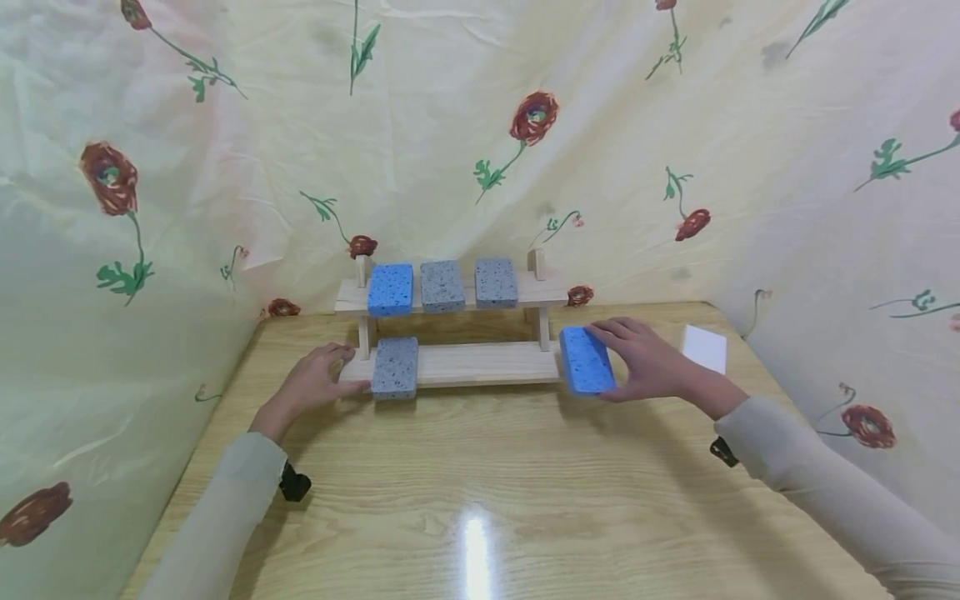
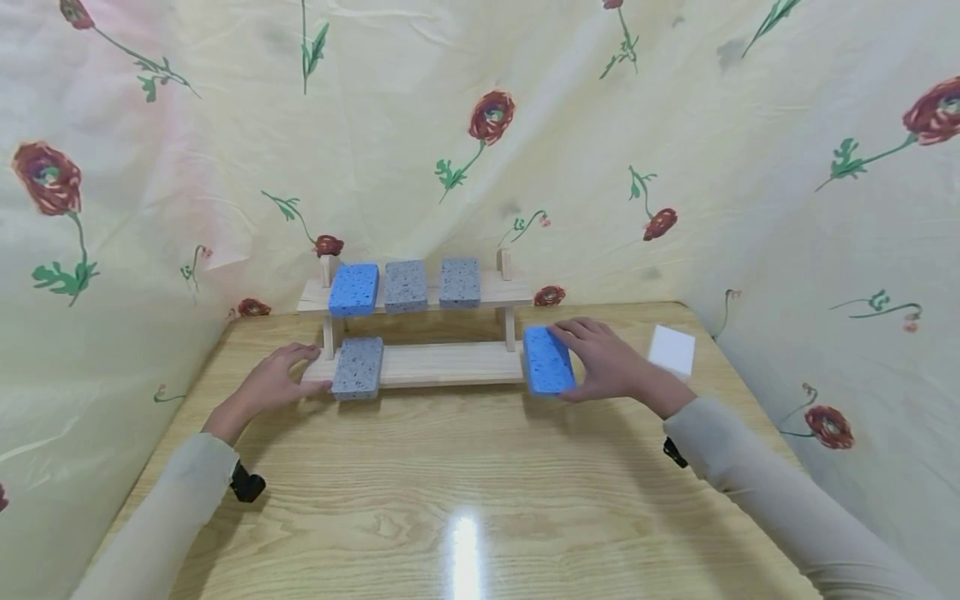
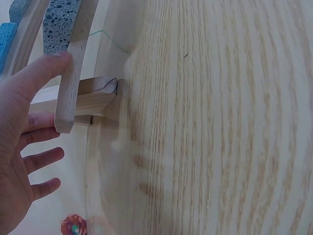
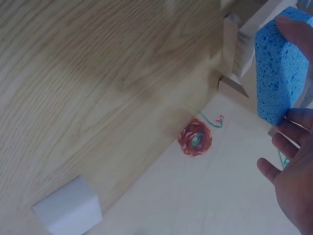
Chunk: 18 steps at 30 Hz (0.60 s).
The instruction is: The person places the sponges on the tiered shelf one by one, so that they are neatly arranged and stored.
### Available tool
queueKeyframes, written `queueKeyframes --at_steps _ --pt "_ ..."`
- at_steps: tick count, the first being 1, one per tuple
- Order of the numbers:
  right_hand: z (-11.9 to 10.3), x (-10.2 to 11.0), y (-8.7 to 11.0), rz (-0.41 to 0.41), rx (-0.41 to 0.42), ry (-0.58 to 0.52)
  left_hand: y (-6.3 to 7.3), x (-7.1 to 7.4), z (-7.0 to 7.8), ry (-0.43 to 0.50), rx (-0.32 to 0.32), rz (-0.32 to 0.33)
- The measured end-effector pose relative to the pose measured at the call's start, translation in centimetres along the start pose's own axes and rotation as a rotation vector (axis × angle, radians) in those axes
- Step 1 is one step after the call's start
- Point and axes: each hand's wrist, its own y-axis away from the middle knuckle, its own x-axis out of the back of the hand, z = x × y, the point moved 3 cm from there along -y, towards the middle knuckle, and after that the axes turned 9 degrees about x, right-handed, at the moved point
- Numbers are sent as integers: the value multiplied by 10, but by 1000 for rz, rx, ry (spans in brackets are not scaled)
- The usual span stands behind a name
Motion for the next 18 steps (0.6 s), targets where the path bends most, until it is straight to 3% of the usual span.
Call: queueKeyframes --at_steps 18 --pt "-18 -8 -29 21 58 -30 2 0 1 7 -20 15"
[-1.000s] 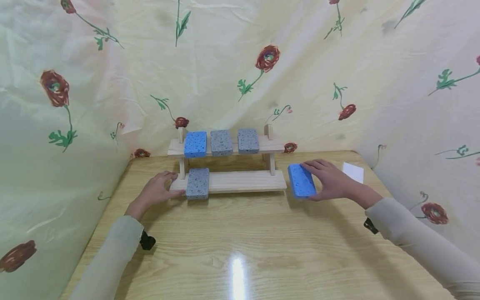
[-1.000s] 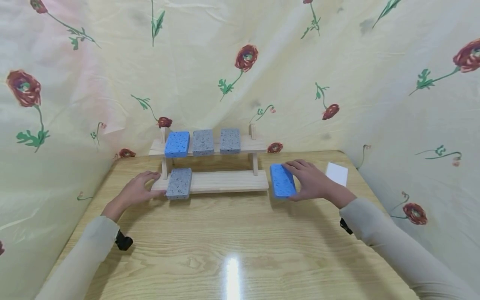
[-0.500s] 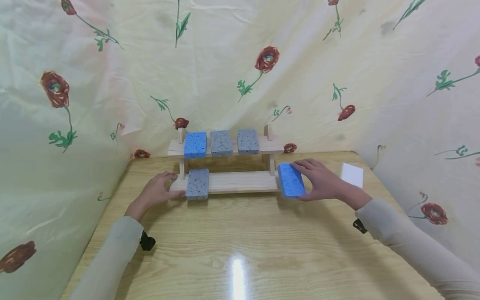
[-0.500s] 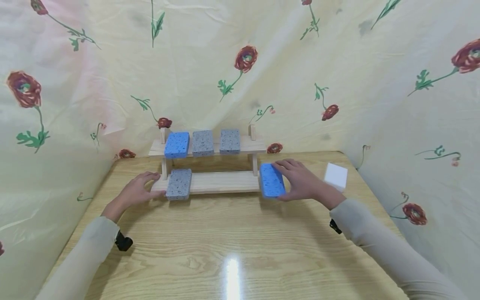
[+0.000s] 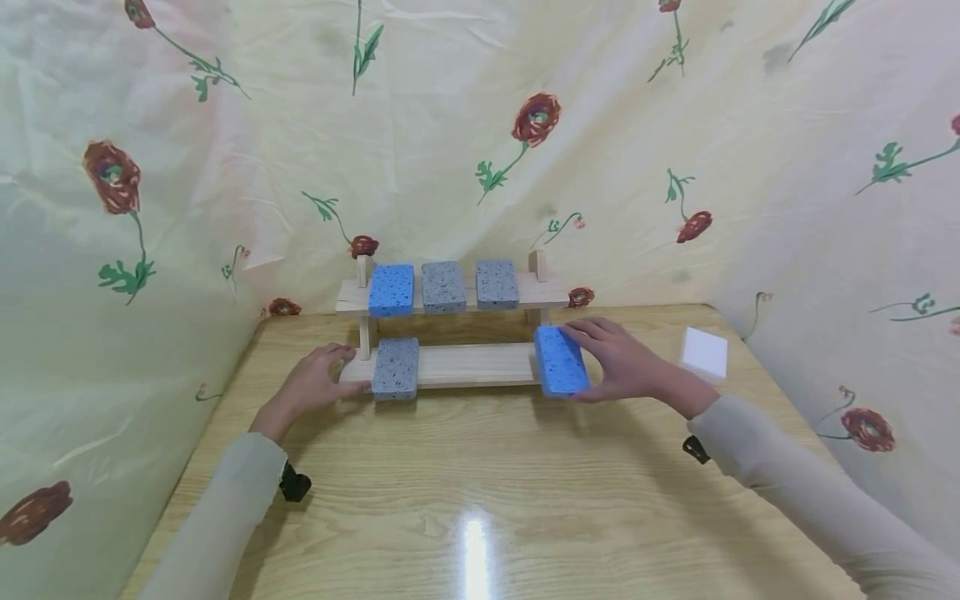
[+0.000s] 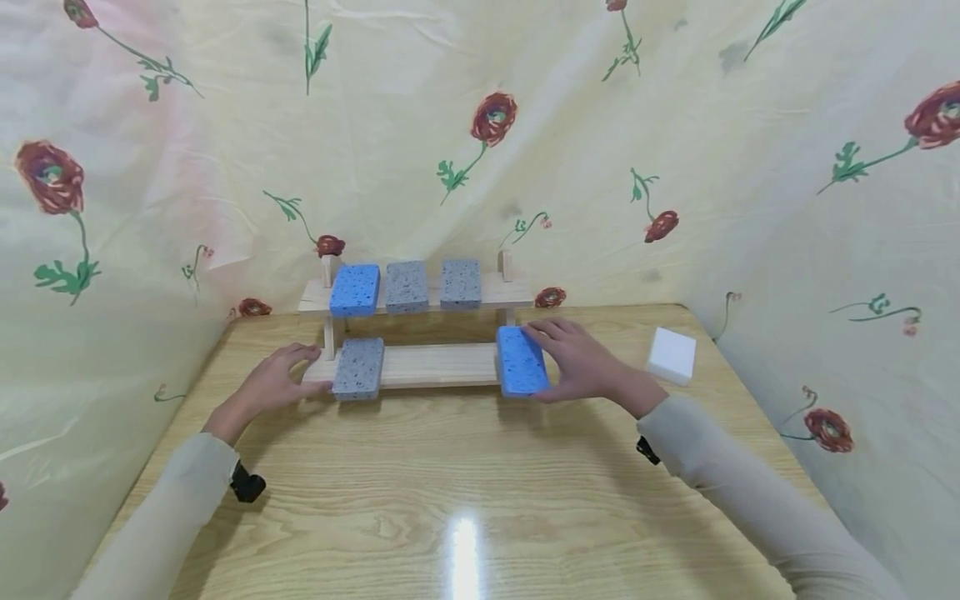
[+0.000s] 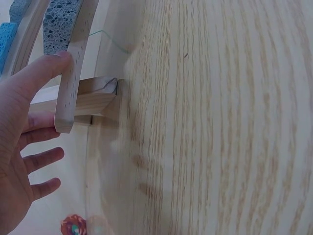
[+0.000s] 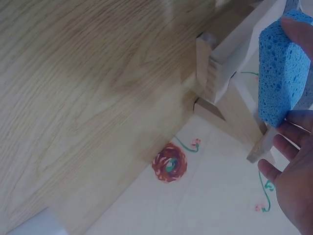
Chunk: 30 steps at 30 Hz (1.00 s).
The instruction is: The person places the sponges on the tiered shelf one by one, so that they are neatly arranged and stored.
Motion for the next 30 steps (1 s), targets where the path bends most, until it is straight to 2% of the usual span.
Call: queueKeyframes --at_steps 10,30 --pt "-14 -3 -17 22 44 -26 -1 1 -1 -3 4 0" --pt "-32 -9 -44 -11 59 -64 -2 0 -2 -6 9 0"
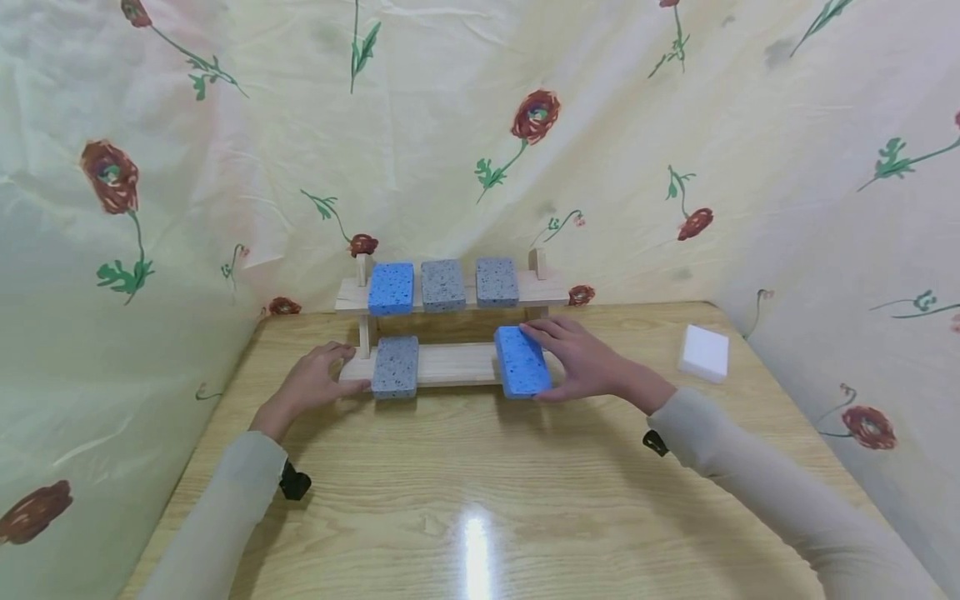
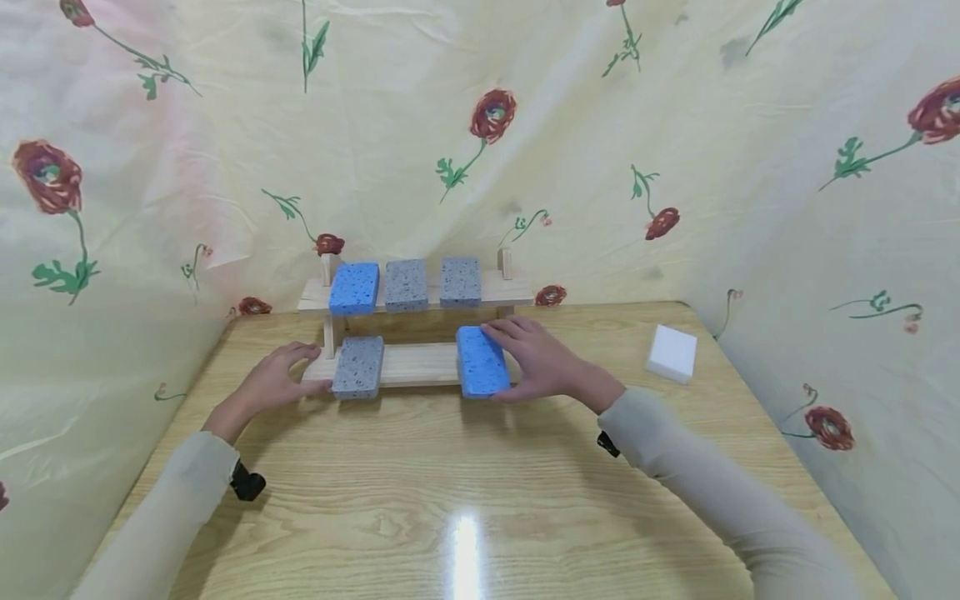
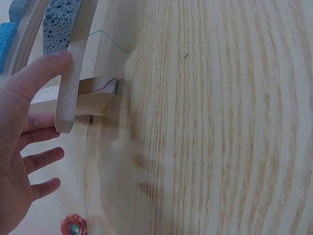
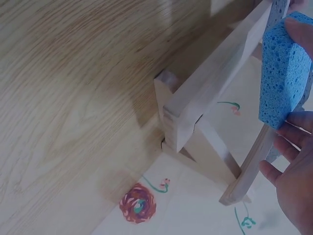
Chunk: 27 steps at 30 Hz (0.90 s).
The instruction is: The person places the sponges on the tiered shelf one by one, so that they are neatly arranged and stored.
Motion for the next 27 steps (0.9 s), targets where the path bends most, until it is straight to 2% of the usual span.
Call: queueKeyframes --at_steps 20,27 --pt "-10 -12 -21 -15 7 -50 0 0 0 -12 6 -5" --pt "-13 -15 -27 10 33 -53 1 0 1 -15 0 -4"
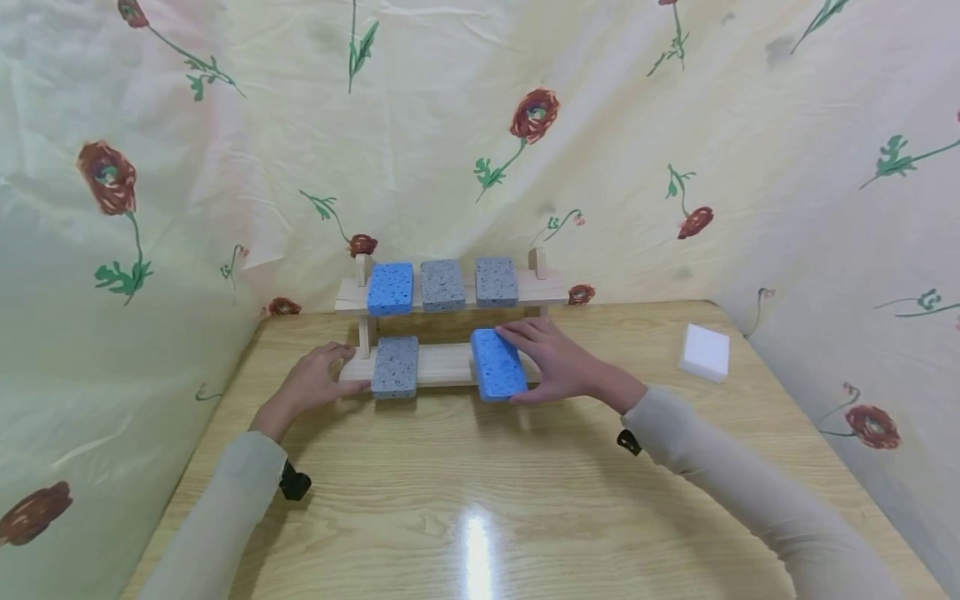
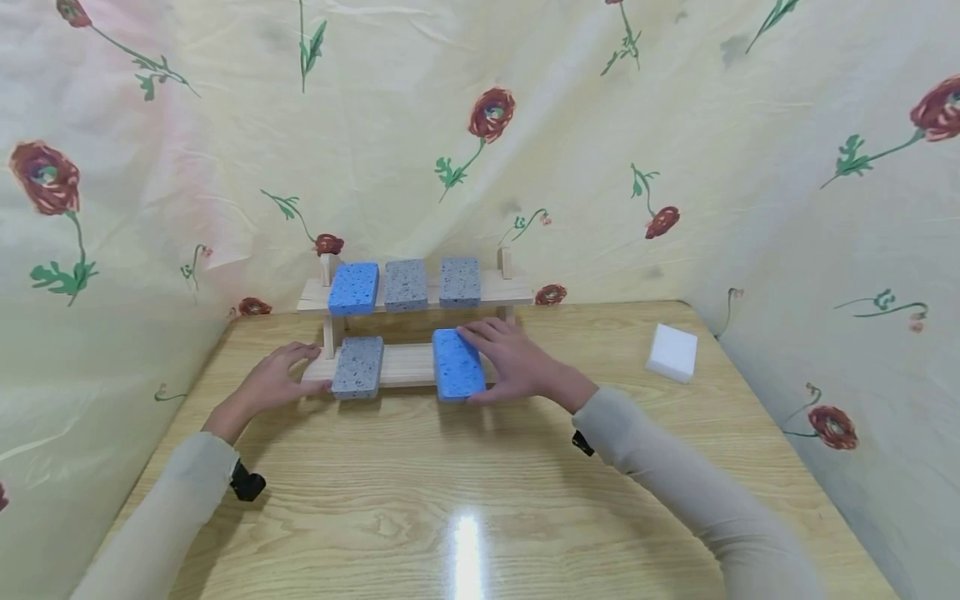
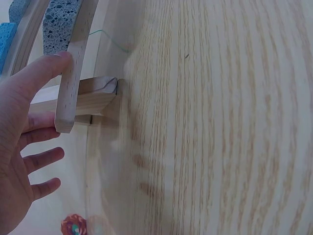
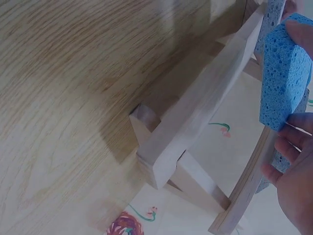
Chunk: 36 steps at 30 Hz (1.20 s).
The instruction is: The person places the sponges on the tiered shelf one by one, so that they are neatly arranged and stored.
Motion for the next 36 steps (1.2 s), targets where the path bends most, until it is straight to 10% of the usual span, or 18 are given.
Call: queueKeyframes --at_steps 36 --pt "-10 -22 -26 -27 8 1 0 1 -1 15 5 -4"
